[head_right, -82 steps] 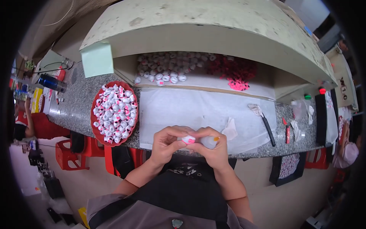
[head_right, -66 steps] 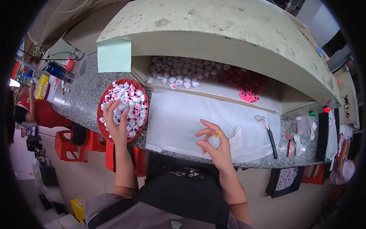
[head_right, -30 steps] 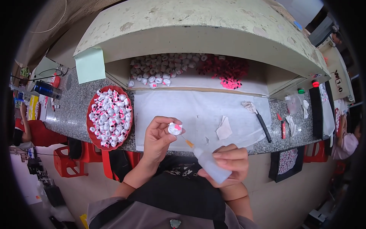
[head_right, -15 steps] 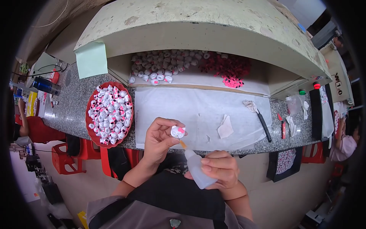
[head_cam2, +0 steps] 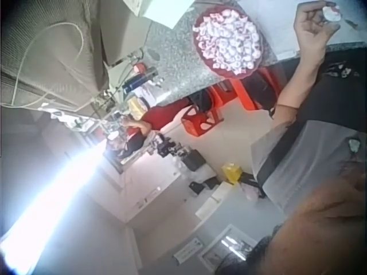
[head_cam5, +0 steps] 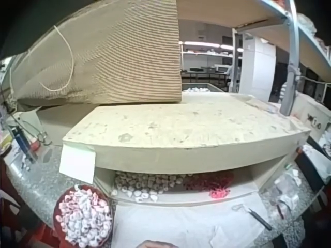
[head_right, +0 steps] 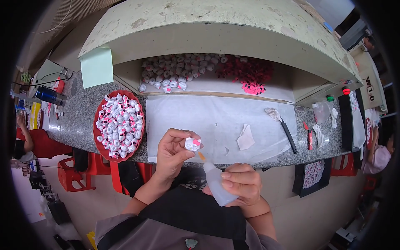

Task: Assembling small white containers by applying a substance from a squeeze bottle to the caps.

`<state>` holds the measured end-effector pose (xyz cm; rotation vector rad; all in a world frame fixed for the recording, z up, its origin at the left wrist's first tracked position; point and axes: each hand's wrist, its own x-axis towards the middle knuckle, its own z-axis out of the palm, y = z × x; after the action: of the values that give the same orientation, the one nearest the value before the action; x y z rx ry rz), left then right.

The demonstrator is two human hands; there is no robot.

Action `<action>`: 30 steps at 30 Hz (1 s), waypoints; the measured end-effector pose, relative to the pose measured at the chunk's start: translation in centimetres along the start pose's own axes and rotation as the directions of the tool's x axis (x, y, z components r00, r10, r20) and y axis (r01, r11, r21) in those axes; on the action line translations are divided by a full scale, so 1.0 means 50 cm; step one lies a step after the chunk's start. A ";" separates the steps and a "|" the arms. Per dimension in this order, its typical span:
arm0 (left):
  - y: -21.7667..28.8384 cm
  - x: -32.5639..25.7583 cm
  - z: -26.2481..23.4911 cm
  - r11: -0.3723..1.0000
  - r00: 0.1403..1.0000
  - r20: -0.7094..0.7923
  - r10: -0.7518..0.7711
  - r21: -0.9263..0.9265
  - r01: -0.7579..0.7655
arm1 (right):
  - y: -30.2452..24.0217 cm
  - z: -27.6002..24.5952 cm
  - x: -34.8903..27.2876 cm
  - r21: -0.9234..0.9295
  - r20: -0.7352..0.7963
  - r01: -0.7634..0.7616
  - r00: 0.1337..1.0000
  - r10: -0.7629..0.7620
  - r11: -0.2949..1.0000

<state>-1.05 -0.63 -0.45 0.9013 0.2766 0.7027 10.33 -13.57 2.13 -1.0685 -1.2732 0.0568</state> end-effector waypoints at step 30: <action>-0.006 0.005 -0.006 0.935 0.977 0.106 0.185 0.286 -0.208 | -0.001 0.002 0.013 -0.131 0.053 -0.054 0.997 0.062 0.990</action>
<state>-0.86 -0.39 -0.85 1.2529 0.2271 0.8222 10.45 -13.15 2.64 -1.2229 -1.3110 0.0497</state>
